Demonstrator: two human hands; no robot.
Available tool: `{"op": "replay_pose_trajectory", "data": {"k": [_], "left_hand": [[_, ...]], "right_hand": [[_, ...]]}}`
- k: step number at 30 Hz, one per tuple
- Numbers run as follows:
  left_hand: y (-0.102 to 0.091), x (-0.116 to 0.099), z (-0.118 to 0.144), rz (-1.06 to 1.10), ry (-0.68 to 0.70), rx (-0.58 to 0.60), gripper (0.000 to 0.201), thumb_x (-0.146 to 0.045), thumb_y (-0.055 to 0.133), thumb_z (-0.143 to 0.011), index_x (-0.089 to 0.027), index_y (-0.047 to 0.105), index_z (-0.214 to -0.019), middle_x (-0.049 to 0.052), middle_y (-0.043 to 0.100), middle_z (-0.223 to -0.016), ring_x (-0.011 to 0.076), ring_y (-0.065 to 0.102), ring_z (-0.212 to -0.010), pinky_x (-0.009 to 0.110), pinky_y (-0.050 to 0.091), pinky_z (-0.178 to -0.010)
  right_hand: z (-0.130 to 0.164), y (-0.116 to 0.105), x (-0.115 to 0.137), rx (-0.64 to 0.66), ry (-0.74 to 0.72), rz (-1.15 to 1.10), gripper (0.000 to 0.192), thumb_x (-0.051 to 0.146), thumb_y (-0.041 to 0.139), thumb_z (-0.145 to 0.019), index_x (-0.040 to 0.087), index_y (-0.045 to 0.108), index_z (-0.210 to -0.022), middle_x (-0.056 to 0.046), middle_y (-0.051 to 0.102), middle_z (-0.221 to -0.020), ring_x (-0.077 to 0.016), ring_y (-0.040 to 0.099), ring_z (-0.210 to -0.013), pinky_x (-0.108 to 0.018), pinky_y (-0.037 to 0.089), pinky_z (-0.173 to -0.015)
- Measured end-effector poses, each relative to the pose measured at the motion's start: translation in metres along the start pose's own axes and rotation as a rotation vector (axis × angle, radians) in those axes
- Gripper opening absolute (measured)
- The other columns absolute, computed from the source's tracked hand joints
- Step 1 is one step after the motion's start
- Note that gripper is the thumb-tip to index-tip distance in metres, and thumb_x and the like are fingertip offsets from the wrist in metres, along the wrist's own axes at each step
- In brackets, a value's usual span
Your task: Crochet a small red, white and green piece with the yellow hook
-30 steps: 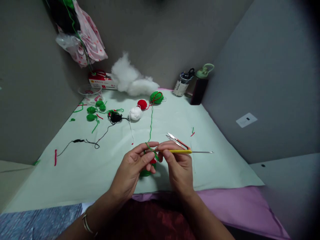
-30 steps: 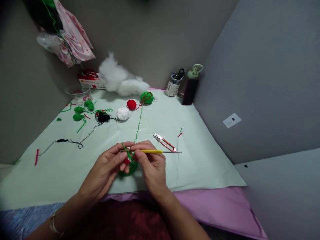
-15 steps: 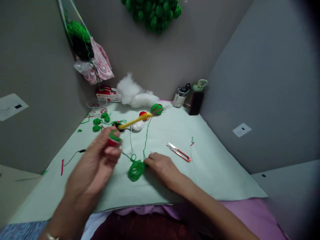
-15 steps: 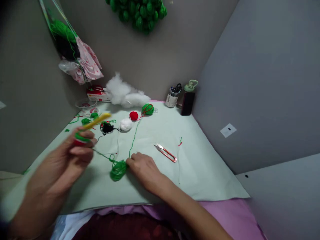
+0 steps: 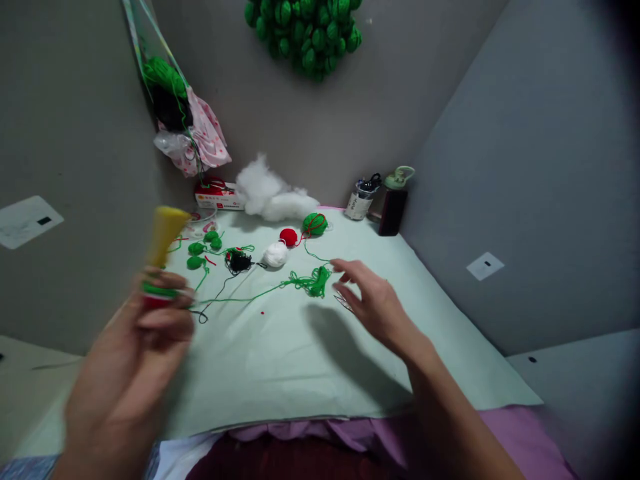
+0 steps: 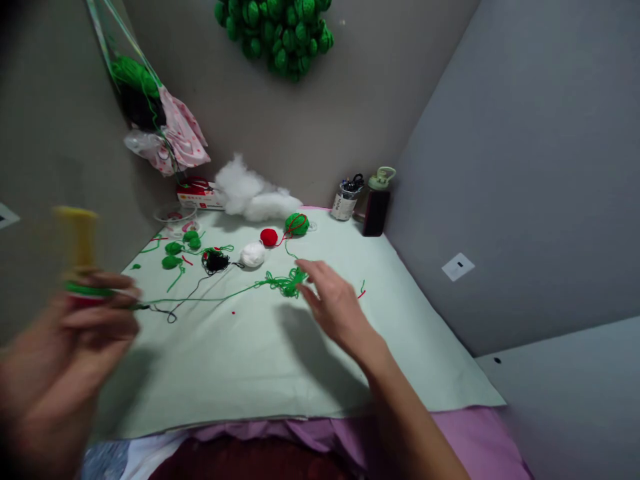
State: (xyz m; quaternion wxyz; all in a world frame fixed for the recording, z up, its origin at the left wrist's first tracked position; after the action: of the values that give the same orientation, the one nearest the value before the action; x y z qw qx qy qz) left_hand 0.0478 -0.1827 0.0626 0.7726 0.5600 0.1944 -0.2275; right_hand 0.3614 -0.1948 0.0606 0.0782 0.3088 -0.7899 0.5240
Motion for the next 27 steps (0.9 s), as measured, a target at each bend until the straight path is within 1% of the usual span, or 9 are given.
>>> {"op": "replay_pose_trajectory", "data": {"k": [2, 4, 5, 7, 10, 13, 19, 23, 27], "left_hand": [[0.008, 0.058, 0.012, -0.067, -0.094, 0.045, 0.012, -0.013, 0.073, -0.092, -0.015, 0.070, -0.081, -0.001, 0.064, -0.071, 0.0016, 0.052, -0.049, 0.003, 0.044, -0.041], [0.014, 0.105, 0.021, -0.215, -0.197, 0.191, 0.016, -0.020, 0.088, -0.080, -0.012, 0.074, -0.083, -0.001, 0.063, -0.071, 0.0022, 0.046, -0.048, 0.009, 0.047, -0.043], [0.015, 0.120, 0.024, -0.270, -0.227, 0.242, 0.021, -0.024, 0.091, -0.076, -0.012, 0.075, -0.082, -0.001, 0.063, -0.071, 0.0032, 0.047, -0.049, 0.012, 0.048, -0.045], [0.013, 0.135, 0.027, -0.330, -0.220, 0.289, 0.025, -0.029, 0.093, -0.074, -0.013, 0.076, -0.082, -0.002, 0.062, -0.071, 0.0047, 0.049, -0.052, 0.015, 0.052, -0.050], [0.014, 0.138, 0.028, -0.395, -0.200, 0.339, 0.023, -0.031, 0.091, -0.077, -0.016, 0.078, -0.088, -0.002, 0.061, -0.071, 0.0065, 0.054, -0.058, 0.017, 0.054, -0.058], [0.016, 0.138, 0.029, -0.437, -0.202, 0.384, 0.024, -0.028, 0.089, -0.080, -0.018, 0.080, -0.100, -0.001, 0.063, -0.078, 0.0074, 0.057, -0.063, 0.019, 0.055, -0.064], [0.014, 0.140, 0.028, -0.450, -0.175, 0.392, 0.049, -0.024, 0.086, -0.082, -0.025, 0.072, -0.128, 0.000, 0.066, -0.090, 0.0125, 0.062, -0.075, 0.021, 0.055, -0.061], [0.014, 0.140, 0.028, -0.473, -0.166, 0.405, 0.057, -0.021, 0.086, -0.081, -0.025, 0.068, -0.134, 0.000, 0.066, -0.092, 0.0105, 0.059, -0.071, 0.021, 0.054, -0.060], [0.017, 0.140, 0.028, -0.484, -0.162, 0.415, 0.059, -0.023, 0.086, -0.081, -0.024, 0.067, -0.136, 0.002, 0.067, -0.093, 0.0135, 0.062, -0.078, 0.021, 0.054, -0.059]], "right_hand": [[0.019, 0.016, 0.031, 0.047, -0.040, -0.363, 0.051, 0.028, 0.065, -0.100, 0.026, 0.050, -0.149, -0.009, 0.070, -0.120, -0.0184, 0.069, -0.096, -0.036, 0.058, -0.087], [0.035, 0.028, 0.053, 0.015, -0.041, -0.624, 0.055, 0.037, 0.070, -0.097, 0.029, 0.052, -0.148, -0.005, 0.072, -0.107, -0.0189, 0.069, -0.093, -0.036, 0.058, -0.086], [0.041, 0.032, 0.058, -0.027, -0.005, -0.711, 0.047, 0.039, 0.069, -0.098, 0.029, 0.059, -0.143, -0.003, 0.071, -0.099, -0.0196, 0.068, -0.093, -0.036, 0.058, -0.086], [0.049, 0.040, 0.058, -0.124, 0.112, -0.826, 0.022, 0.035, 0.064, -0.101, 0.029, 0.074, -0.120, -0.004, 0.070, -0.096, -0.0186, 0.067, -0.090, -0.034, 0.056, -0.082], [0.054, 0.044, 0.051, -0.240, 0.187, -0.917, 0.017, 0.034, 0.065, -0.101, 0.026, 0.080, -0.100, -0.004, 0.069, -0.090, -0.0170, 0.066, -0.084, -0.030, 0.054, -0.074], [0.054, 0.045, 0.045, -0.300, 0.224, -1.032, 0.015, 0.035, 0.068, -0.099, 0.027, 0.081, -0.098, -0.002, 0.068, -0.086, -0.0137, 0.065, -0.073, -0.027, 0.054, -0.067], [0.054, 0.046, 0.045, -0.266, 0.277, -1.103, 0.010, 0.031, 0.070, -0.097, 0.029, 0.080, -0.099, 0.000, 0.069, -0.088, -0.0106, 0.064, -0.072, -0.023, 0.055, -0.068], [0.055, 0.047, 0.044, -0.288, 0.228, -1.044, 0.011, 0.031, 0.071, -0.097, 0.028, 0.081, -0.099, -0.002, 0.070, -0.095, -0.0120, 0.063, -0.080, -0.023, 0.054, -0.070], [0.054, 0.051, 0.040, -0.303, 0.225, -1.101, 0.016, 0.033, 0.065, -0.101, 0.030, 0.080, -0.103, -0.001, 0.067, -0.094, -0.0100, 0.063, -0.072, -0.023, 0.054, -0.067]]}}
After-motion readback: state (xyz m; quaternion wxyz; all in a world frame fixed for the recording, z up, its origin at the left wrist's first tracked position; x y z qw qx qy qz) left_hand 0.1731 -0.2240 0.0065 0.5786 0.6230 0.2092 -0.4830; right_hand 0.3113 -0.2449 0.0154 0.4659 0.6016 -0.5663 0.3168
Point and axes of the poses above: each hand's wrist, its own z-axis away from the middle knuckle, its own y-axis out of the palm, x = y × z, the point moved 6 cm from there along -z, towards the middle knuckle
